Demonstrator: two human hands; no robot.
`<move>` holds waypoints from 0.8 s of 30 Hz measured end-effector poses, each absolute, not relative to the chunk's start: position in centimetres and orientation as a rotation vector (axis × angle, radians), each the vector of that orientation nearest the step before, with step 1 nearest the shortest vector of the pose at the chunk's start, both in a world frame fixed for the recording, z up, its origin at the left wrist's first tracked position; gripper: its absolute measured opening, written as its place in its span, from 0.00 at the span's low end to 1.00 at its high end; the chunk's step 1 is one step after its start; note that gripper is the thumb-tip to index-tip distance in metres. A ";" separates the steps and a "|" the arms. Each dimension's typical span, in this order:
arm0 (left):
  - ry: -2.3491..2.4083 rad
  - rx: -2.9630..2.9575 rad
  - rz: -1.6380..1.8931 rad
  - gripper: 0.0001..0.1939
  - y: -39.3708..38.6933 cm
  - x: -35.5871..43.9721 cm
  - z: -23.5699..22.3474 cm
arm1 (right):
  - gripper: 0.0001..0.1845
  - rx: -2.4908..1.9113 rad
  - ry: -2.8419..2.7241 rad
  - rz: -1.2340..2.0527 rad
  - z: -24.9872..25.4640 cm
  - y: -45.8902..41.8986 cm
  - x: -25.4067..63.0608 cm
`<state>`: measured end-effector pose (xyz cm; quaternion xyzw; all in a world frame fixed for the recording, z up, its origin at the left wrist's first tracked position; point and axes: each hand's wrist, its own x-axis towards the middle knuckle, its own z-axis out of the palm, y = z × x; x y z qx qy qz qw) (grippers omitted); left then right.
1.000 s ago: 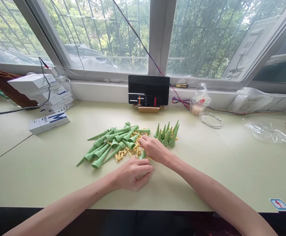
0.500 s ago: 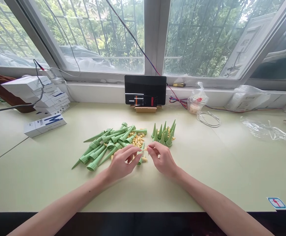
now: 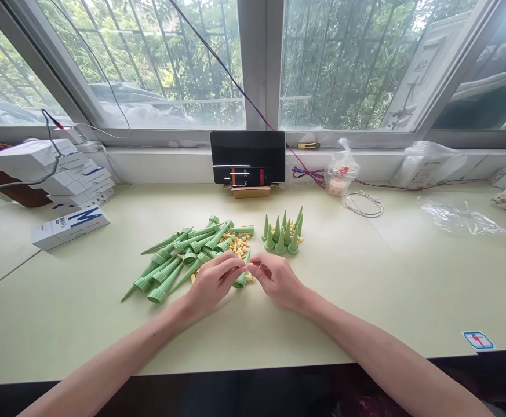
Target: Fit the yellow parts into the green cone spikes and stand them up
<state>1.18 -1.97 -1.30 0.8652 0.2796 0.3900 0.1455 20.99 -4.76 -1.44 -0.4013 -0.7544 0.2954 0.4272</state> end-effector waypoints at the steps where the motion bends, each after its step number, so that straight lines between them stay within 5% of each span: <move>1: 0.808 2.498 1.118 0.09 -1.9 1.2 -1.3 | 0.13 -0.995 -1.895 0.722 -1.5 -4.7 21.0; 11: 0.894 2.484 1.209 0.09 -1.7 1.2 -0.9 | 0.09 -1.059 -1.796 0.628 -1.1 -4.3 21.9; 24: 1.058 2.544 0.783 0.08 -1.8 1.1 -1.0 | 0.09 -1.117 -1.788 0.546 -1.1 -3.8 22.4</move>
